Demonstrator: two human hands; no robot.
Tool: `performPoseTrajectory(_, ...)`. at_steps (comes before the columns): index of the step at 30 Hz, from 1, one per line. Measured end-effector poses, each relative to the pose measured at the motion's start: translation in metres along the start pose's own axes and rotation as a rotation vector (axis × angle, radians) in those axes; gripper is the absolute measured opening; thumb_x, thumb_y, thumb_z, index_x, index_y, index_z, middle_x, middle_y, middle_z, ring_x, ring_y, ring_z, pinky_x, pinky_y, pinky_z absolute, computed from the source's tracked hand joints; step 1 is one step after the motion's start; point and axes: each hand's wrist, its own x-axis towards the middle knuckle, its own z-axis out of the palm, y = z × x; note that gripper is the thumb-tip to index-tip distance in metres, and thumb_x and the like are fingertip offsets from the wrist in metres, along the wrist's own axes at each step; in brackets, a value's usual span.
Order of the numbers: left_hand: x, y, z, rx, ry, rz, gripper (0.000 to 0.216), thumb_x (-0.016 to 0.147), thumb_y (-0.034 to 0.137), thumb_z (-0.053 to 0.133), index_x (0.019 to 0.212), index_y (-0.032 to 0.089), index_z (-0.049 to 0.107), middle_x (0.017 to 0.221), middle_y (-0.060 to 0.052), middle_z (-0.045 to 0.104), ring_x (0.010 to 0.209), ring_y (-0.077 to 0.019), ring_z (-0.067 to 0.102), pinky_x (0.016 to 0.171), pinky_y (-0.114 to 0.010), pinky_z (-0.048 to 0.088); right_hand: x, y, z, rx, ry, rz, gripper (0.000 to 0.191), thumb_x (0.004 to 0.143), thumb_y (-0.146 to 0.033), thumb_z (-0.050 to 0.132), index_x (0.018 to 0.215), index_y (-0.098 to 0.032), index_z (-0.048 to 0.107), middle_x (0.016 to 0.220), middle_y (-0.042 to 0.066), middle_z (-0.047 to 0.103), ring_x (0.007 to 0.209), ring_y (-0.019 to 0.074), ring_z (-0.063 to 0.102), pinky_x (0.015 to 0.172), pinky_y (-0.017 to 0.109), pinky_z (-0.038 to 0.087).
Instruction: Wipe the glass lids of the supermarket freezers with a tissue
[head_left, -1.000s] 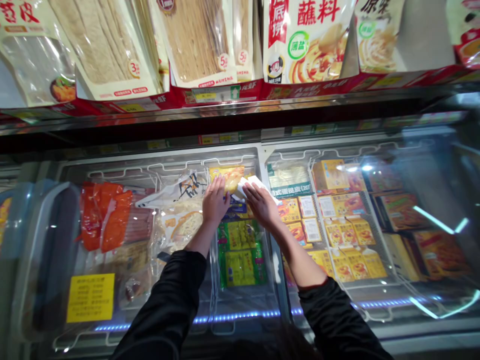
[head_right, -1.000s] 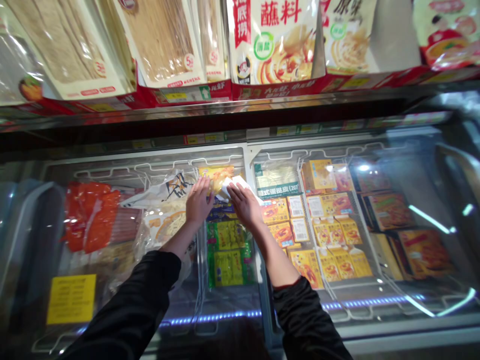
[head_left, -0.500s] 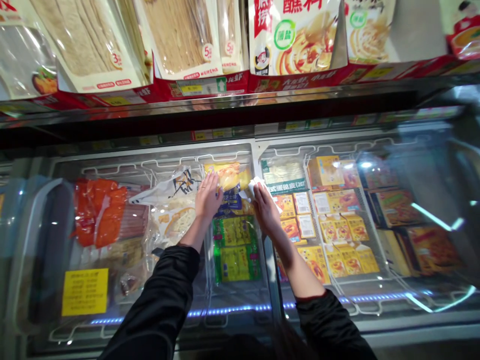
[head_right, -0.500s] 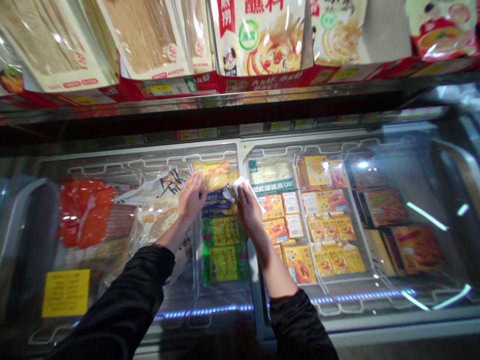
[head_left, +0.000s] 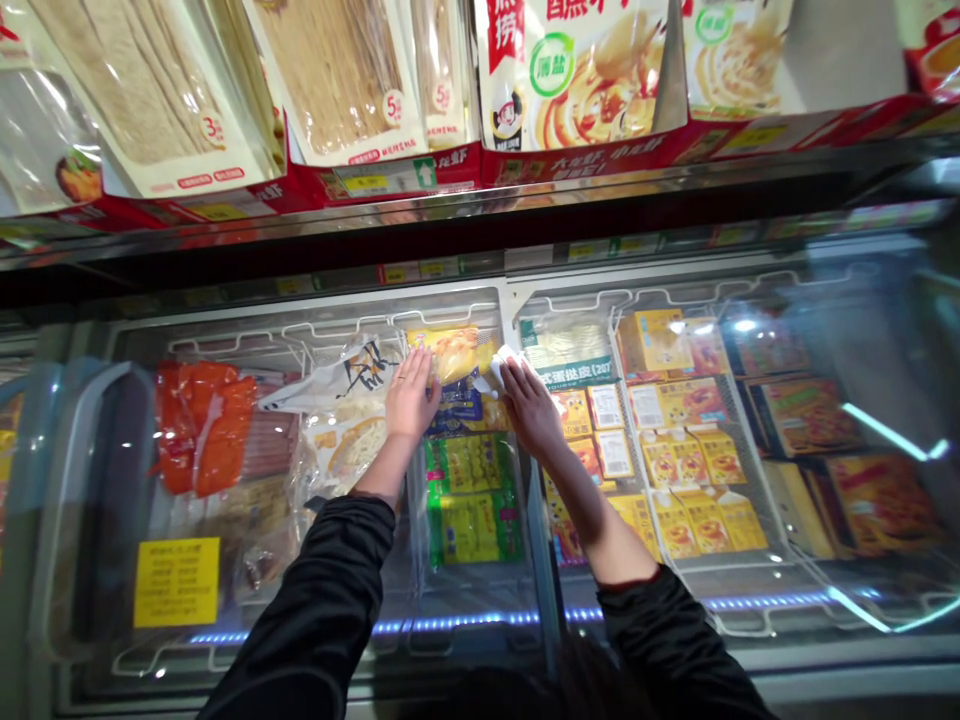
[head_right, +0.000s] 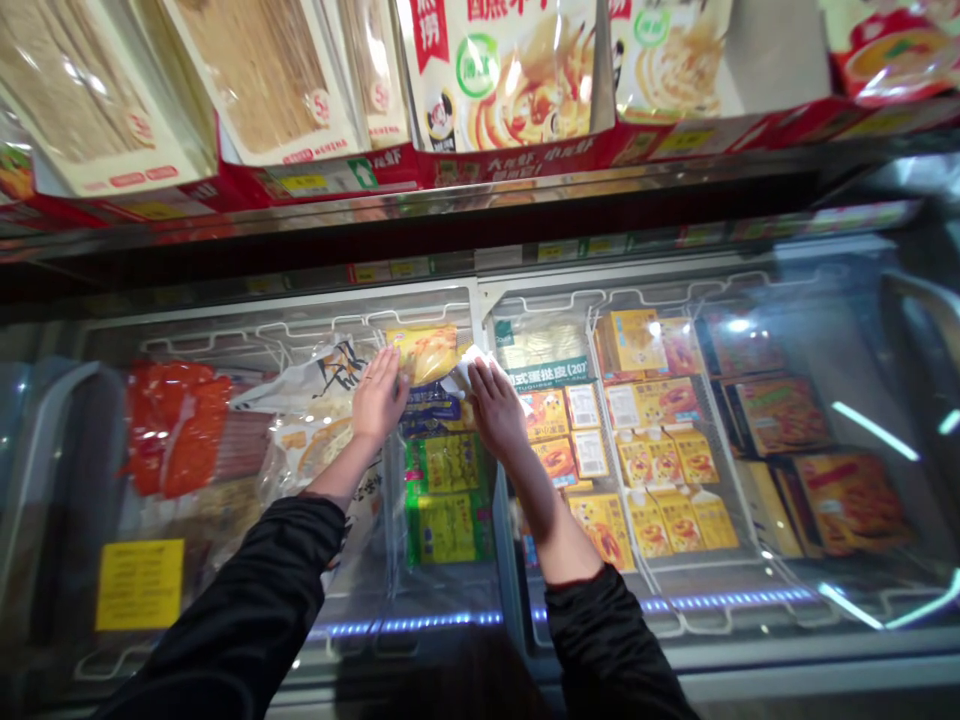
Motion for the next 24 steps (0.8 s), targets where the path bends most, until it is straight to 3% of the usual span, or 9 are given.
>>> performPoseTrajectory(2,0.000,-0.001,0.001,-0.001,0.000,0.001,0.057,0.107,0.024,0.045,0.164,0.014,0.047,0.173,-0.012,0.046,0.164,-0.0235,0.039,0.136,-0.047,0.033,-0.005,0.005,-0.001,0.020,0.008,-0.015,0.060,0.111,-0.032,0.032,0.170,-0.030,0.041,0.177,0.001,0.039,0.167,0.0243,0.031,0.138,0.047,0.033)
performPoseTrajectory(6,0.000,-0.003,0.003,0.006,-0.004,0.013,0.057,0.107,0.024,0.044,0.162,0.011,0.048,0.173,-0.014,0.046,0.164,-0.0246,0.038,0.137,-0.046,0.031,0.018,0.015,-0.008,0.049,0.060,0.035,0.060,0.110,-0.029,0.034,0.167,-0.013,0.043,0.176,0.014,0.041,0.166,0.0309,0.033,0.134,0.053,0.036)
performPoseTrajectory(8,0.000,-0.004,0.004,0.016,-0.010,0.010,0.057,0.108,0.025,0.043,0.164,0.013,0.046,0.174,-0.012,0.044,0.165,-0.0235,0.037,0.137,-0.046,0.030,0.028,0.017,-0.010,0.048,0.078,0.064,0.061,0.110,-0.030,0.035,0.168,-0.012,0.041,0.175,0.016,0.042,0.166,0.0329,0.032,0.133,0.055,0.036)
performPoseTrajectory(12,0.000,-0.003,0.003,0.016,-0.024,0.003,0.060,0.107,0.025,0.044,0.166,0.018,0.042,0.174,-0.010,0.044,0.165,-0.0234,0.036,0.137,-0.050,0.032,0.016,0.014,-0.009,0.019,0.071,0.062,0.062,0.109,-0.030,0.035,0.169,-0.018,0.040,0.175,0.013,0.044,0.166,0.0326,0.034,0.132,0.057,0.038)
performPoseTrajectory(16,0.002,0.002,0.000,0.028,-0.049,-0.003,0.059,0.105,0.019,0.040,0.162,0.009,0.048,0.173,-0.016,0.045,0.164,-0.0268,0.038,0.137,-0.049,0.031,-0.013,0.015,-0.007,-0.016,0.058,0.045,0.060,0.109,-0.034,0.036,0.169,-0.030,0.043,0.169,0.008,0.052,0.161,0.0325,0.043,0.131,0.056,0.041)
performPoseTrajectory(19,0.004,0.011,0.001,0.049,-0.067,-0.021,0.058,0.104,0.016,0.037,0.159,0.002,0.050,0.173,-0.021,0.043,0.164,-0.0292,0.038,0.138,-0.048,0.031,-0.011,0.024,-0.011,-0.030,0.063,0.022,0.060,0.109,-0.037,0.037,0.168,-0.026,0.044,0.170,0.011,0.051,0.161,0.0336,0.042,0.131,0.056,0.042)
performPoseTrajectory(24,0.001,0.046,0.010,0.075,-0.066,-0.054,0.063,0.099,0.007,0.037,0.159,-0.007,0.046,0.172,-0.029,0.039,0.164,-0.0336,0.037,0.137,-0.051,0.033,0.028,0.040,-0.022,-0.047,0.088,0.034,0.059,0.110,-0.034,0.034,0.169,-0.030,0.039,0.174,0.009,0.044,0.164,0.0321,0.038,0.132,0.057,0.038)
